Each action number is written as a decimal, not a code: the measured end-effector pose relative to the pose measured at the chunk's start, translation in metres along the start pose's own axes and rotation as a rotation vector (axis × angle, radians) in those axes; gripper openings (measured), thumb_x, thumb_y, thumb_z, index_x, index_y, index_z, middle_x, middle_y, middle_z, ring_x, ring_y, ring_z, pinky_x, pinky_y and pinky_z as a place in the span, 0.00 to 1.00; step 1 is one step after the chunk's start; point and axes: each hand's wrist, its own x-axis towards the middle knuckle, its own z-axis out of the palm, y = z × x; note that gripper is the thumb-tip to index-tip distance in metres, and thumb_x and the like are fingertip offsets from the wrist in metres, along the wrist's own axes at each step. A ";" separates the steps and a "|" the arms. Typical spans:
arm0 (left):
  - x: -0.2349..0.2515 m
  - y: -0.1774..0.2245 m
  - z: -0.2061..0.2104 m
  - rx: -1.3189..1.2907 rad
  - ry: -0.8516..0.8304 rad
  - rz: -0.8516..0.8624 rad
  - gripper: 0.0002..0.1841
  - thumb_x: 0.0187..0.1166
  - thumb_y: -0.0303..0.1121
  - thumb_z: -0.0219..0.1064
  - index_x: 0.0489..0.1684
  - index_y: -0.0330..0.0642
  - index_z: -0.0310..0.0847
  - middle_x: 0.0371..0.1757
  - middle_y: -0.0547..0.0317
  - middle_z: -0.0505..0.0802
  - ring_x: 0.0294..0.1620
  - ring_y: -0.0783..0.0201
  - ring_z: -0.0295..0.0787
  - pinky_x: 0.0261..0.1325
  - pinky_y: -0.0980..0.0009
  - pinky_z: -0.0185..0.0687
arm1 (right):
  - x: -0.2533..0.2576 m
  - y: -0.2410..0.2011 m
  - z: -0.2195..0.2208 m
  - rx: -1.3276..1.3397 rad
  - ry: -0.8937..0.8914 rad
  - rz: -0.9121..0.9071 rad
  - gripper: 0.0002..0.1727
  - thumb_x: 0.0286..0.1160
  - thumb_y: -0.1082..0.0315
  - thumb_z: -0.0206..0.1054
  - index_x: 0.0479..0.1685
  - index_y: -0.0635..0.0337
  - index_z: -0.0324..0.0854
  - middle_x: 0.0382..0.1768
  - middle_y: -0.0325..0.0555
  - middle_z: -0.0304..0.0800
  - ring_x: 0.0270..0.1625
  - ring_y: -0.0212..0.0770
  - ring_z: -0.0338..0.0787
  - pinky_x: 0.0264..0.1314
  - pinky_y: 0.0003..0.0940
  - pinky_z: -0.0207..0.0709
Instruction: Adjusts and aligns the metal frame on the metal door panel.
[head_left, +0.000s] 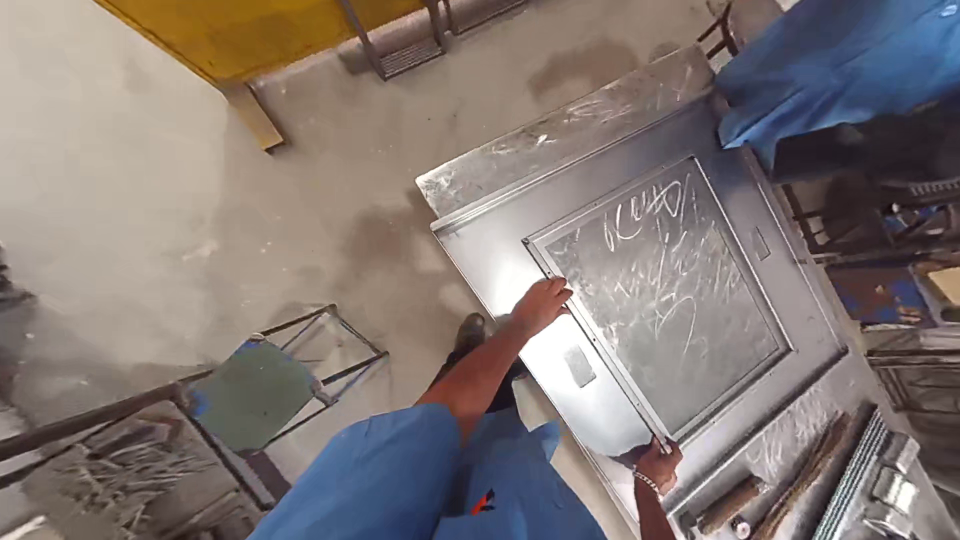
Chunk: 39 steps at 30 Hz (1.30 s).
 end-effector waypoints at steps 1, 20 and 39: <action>-0.001 -0.001 -0.001 -0.004 -0.002 0.003 0.24 0.89 0.50 0.57 0.72 0.45 0.82 0.80 0.44 0.80 0.82 0.44 0.75 0.84 0.48 0.68 | 0.000 -0.001 0.001 -0.025 0.006 0.000 0.26 0.86 0.55 0.66 0.79 0.55 0.76 0.48 0.71 0.93 0.49 0.76 0.93 0.52 0.76 0.80; 0.000 -0.012 0.010 -0.061 0.138 0.058 0.15 0.88 0.37 0.59 0.62 0.42 0.86 0.72 0.47 0.87 0.58 0.48 0.91 0.56 0.56 0.87 | 0.000 -0.014 0.015 -0.186 0.026 0.082 0.27 0.90 0.59 0.61 0.84 0.59 0.68 0.55 0.75 0.90 0.55 0.78 0.90 0.58 0.75 0.78; 0.003 -0.008 0.018 0.070 0.194 0.019 0.16 0.81 0.45 0.68 0.60 0.51 0.90 0.67 0.51 0.90 0.51 0.50 0.93 0.51 0.56 0.90 | 0.001 -0.017 0.013 -0.173 0.012 0.141 0.25 0.88 0.60 0.62 0.81 0.58 0.72 0.47 0.73 0.93 0.48 0.77 0.92 0.52 0.77 0.79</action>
